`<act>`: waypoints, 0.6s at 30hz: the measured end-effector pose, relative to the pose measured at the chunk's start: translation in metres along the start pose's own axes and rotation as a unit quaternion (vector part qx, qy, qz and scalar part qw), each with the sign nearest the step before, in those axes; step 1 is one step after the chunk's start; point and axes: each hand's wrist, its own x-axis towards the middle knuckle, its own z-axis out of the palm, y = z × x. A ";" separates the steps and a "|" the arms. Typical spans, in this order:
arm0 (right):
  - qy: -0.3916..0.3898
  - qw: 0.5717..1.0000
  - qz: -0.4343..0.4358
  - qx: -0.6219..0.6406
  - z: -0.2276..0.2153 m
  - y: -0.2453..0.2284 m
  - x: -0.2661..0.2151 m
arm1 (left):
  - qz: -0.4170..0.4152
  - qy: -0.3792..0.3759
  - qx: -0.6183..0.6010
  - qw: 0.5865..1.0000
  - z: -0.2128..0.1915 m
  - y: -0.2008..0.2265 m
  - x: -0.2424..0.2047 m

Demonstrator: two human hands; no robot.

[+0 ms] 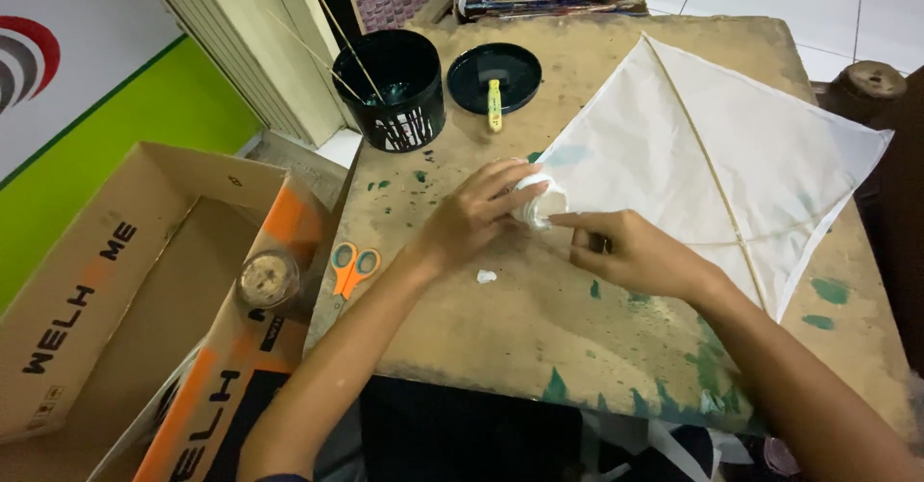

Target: Assembling a kite by gluing paper to a frame and painting a decorative stripe.

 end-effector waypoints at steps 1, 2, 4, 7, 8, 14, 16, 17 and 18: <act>0.000 1.000 0.001 0.001 0.000 0.003 0.001 | 0.000 -0.001 -0.001 1.000 -0.001 0.000 0.000; 0.014 0.999 -0.016 0.036 0.001 0.007 0.002 | -0.024 -0.001 -0.041 0.999 -0.002 0.001 -0.001; 0.030 0.997 -0.032 0.071 -0.001 0.007 0.003 | -0.047 0.000 -0.082 0.996 -0.001 -0.003 -0.001; 0.050 0.991 -0.041 0.118 -0.005 0.006 0.004 | -0.101 0.001 -0.139 0.985 -0.001 -0.010 -0.004; 0.069 0.988 -0.062 0.124 -0.005 0.010 0.006 | -0.142 0.016 -0.176 0.974 -0.005 -0.010 -0.004; 0.141 0.982 -0.122 0.018 -0.023 0.019 0.001 | -0.211 0.110 -0.209 0.948 -0.011 -0.023 -0.009; 0.160 0.976 -0.135 -0.057 -0.029 0.017 -0.007 | -0.170 0.152 -0.156 0.961 -0.006 -0.025 -0.007; 0.168 0.963 -0.154 -0.141 -0.030 0.021 -0.013 | -0.106 0.184 -0.108 0.971 -0.006 -0.021 -0.003; 0.175 0.944 -0.172 -0.223 -0.031 0.024 -0.019 | -0.040 0.216 -0.059 0.974 -0.006 -0.016 0.001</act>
